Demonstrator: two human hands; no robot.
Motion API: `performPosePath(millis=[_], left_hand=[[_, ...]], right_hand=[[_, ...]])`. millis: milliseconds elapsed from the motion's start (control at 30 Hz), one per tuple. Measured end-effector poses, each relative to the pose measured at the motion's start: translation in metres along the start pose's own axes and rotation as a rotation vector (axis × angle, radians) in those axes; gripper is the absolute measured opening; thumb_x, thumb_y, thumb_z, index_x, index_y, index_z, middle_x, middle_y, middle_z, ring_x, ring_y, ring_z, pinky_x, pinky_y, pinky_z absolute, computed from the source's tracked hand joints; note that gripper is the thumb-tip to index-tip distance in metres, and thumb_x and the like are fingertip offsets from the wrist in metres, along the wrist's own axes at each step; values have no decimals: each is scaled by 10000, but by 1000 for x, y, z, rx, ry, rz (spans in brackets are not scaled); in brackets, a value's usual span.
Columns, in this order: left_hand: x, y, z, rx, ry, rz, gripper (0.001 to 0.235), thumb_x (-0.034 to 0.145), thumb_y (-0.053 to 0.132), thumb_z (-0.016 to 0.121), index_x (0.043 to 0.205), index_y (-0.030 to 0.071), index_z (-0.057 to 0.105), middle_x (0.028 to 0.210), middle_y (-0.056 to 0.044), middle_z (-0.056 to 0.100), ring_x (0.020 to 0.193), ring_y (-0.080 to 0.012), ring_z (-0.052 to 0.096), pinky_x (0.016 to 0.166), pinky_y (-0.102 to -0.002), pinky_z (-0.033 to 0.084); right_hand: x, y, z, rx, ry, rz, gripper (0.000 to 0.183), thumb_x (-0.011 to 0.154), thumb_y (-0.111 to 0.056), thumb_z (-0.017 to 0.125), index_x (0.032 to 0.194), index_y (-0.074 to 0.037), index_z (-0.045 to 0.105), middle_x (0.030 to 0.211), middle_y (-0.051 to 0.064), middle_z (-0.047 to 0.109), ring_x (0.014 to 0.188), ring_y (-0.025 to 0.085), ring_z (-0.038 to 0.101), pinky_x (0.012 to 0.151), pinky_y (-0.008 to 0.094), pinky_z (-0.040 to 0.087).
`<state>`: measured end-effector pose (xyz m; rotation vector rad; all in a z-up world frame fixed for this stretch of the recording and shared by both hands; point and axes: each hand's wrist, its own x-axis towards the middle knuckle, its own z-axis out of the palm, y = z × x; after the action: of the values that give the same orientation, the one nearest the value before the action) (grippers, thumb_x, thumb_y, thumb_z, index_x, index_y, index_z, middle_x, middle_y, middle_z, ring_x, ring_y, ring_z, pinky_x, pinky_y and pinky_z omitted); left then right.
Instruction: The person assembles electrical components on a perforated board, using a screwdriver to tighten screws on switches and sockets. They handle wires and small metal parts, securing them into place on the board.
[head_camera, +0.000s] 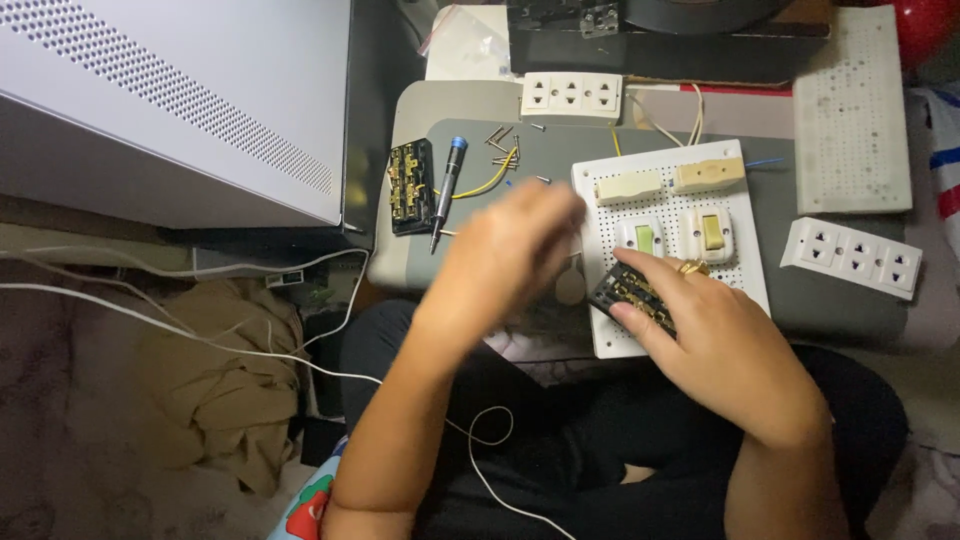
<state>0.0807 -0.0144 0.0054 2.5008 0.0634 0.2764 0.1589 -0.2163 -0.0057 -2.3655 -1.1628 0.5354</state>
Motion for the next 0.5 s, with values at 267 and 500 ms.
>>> performPosePath(millis=[267,500], left_hand=[[53,-55,20,337,27,-310,137,960,216,445,906,104,502,740,-153,528,558,-490,528,479,-569,392],[52,-42,13,323,86,-351,108,942,221,548,986,133,505,828,-150,572,642,-479,569,506,-571,416]], right_hand=[[2,-1,-16,352,161,78,446,951,-288,458,1334,-74,539,1299,111,624,1191,245,573,964,354,394],[1,3,-19,1000,54,274,550,963,-177,375,1511,-141,347,995,129,593,572,131,408,502,275,419]])
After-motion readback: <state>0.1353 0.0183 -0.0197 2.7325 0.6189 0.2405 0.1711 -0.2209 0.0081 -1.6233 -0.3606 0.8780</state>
